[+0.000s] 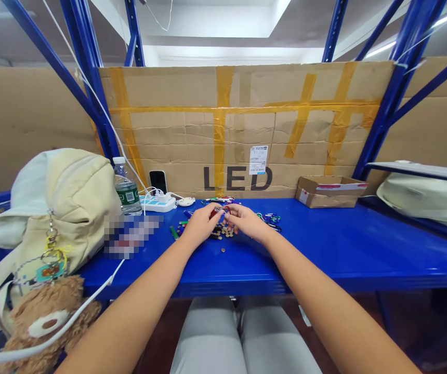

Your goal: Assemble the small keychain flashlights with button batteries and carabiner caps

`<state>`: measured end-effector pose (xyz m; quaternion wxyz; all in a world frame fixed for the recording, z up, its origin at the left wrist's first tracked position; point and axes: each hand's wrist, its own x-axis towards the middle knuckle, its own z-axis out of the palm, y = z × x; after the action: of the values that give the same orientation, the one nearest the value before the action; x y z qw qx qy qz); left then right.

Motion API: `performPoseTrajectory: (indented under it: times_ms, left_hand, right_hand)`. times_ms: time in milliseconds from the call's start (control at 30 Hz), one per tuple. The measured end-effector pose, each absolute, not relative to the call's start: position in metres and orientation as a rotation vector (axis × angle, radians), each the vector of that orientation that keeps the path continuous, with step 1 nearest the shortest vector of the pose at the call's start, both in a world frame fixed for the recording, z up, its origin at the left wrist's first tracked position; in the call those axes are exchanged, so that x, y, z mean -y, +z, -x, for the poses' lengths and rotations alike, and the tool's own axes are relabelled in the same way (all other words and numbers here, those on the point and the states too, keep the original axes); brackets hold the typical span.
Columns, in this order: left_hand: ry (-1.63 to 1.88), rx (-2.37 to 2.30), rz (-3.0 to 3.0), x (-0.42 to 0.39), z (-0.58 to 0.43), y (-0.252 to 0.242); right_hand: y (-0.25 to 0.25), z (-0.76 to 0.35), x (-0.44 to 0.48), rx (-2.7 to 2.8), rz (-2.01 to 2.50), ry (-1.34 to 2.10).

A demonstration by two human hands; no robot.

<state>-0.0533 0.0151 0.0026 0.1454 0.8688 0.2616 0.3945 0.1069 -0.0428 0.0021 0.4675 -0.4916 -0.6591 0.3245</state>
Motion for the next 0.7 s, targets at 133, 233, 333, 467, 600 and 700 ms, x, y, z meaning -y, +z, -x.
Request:
performPoseTrajectory:
  times_ms: [133,233,333,467,600,700]
  left_hand:
    - [1.117,-0.782,-2.53,-0.0152,0.0541,0.0028]
    - [1.083,-0.79,-2.561,-0.0142,0.0543,0.0029]
    - [1.082,-0.814,-2.551,-0.0136,0.0542,0.0029]
    - [1.058,-0.823,-2.561,-0.0121,0.0543,0.0037]
    - [1.055,-0.807,-2.547,-0.0112,0.0548,0.0045]
    - [1.058,-0.807,-2.55,-0.0116,0.0549,0.0036]
  right_hand:
    - [0.0002,-0.1062,0.044,1.79,1.39,0.485]
    - [-0.0001,-0.1063,0.0449,1.87,1.497,0.289]
    - [-0.0004,-0.1068,0.0449,1.865,1.52,0.24]
    - [0.0001,-0.1078,0.0451,1.867,1.516,0.195]
    - [0.002,-0.1092,0.0467,1.901,1.53,0.088]
    - [0.0037,-0.1089,0.0486,1.944,1.619,-0.011]
